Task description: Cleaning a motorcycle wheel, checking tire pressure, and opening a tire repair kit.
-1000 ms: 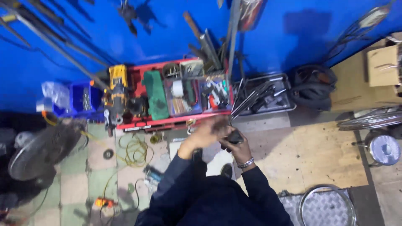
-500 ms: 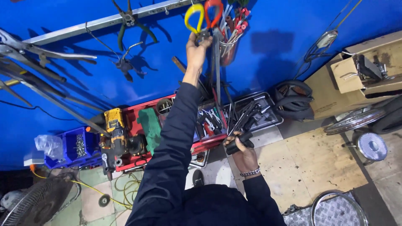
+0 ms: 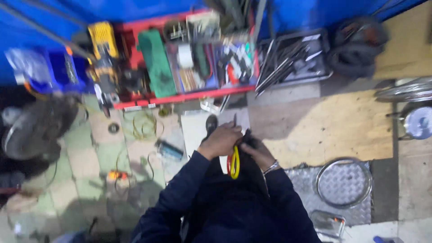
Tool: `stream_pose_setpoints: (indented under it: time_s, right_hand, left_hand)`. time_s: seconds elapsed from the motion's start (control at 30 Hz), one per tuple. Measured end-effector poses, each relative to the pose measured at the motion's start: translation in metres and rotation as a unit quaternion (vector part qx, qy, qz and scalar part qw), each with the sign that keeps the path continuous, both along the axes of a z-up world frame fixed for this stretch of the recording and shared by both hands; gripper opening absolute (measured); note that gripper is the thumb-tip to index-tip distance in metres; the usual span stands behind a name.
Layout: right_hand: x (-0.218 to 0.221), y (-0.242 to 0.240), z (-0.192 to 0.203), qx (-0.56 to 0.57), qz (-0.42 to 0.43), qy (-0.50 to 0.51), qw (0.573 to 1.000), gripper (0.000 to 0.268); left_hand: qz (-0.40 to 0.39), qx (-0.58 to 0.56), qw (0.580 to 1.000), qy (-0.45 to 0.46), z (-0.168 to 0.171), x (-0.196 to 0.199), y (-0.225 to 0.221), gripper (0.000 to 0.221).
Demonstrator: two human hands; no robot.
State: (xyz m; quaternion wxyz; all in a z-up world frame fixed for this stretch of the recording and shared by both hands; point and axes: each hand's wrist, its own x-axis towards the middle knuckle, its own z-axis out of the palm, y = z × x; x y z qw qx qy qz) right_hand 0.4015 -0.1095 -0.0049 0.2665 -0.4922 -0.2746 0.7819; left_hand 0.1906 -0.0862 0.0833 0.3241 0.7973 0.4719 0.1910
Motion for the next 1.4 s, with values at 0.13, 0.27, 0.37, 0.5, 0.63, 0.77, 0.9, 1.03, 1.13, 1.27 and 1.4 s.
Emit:
stream_pose_setpoints:
  time_s: [0.13, 0.27, 0.37, 0.5, 0.63, 0.77, 0.9, 1.03, 1.13, 1.27, 1.4]
  right_hand:
    - [-0.025, -0.067, -0.02, -0.117, 0.177, -0.134, 0.968, 0.064]
    - [-0.056, -0.084, -0.022, -0.32, 0.028, -0.128, 0.939, 0.081]
    - [-0.066, -0.082, -0.072, -0.282, 0.034, -0.127, 0.95, 0.077]
    - [-0.047, -0.077, -0.177, -0.267, 0.047, -0.12, 0.955, 0.07]
    - [-0.093, -0.032, -0.298, -0.223, 0.014, -0.014, 0.975, 0.061]
    - [-0.089, 0.006, -0.369, -0.161, -0.038, 0.095, 0.982, 0.054]
    - [-0.098, 0.028, -0.395, -0.104, -0.089, 0.196, 0.971, 0.05]
    - [-0.109, 0.014, -0.359, -0.149, -0.168, 0.316, 0.922, 0.036]
    - [-0.12, 0.017, -0.346, -0.155, -0.157, 0.345, 0.913, 0.028]
    - [-0.101, 0.016, -0.401, -0.052, -0.105, 0.229, 0.966, 0.04]
    - [-0.095, 0.024, -0.421, -0.013, -0.073, 0.202, 0.977, 0.038]
  left_hand:
    - [0.034, -0.164, 0.981, 0.102, -0.062, 0.009, -0.079, 0.019]
    - [0.141, -0.161, 0.977, -0.009, -0.116, 0.005, -0.129, 0.073]
    - [0.223, -0.073, 0.957, -0.169, -0.133, -0.005, -0.122, 0.075]
    - [0.25, 0.137, 0.943, -0.171, -0.285, -0.021, -0.12, 0.035]
    - [0.216, 0.225, 0.918, -0.246, -0.37, -0.062, -0.092, 0.032]
    - [0.219, 0.31, 0.885, -0.27, -0.422, -0.064, -0.061, 0.024]
    - [0.15, 0.333, 0.9, -0.237, -0.464, -0.067, -0.05, 0.029]
    - [0.15, 0.299, 0.911, -0.241, -0.469, -0.067, -0.051, 0.029]
    - [0.166, 0.286, 0.905, -0.269, -0.459, -0.071, -0.045, 0.028]
    - [0.172, 0.287, 0.906, -0.259, -0.48, -0.07, -0.038, 0.033]
    - [0.177, 0.293, 0.908, -0.241, -0.486, -0.062, -0.03, 0.034]
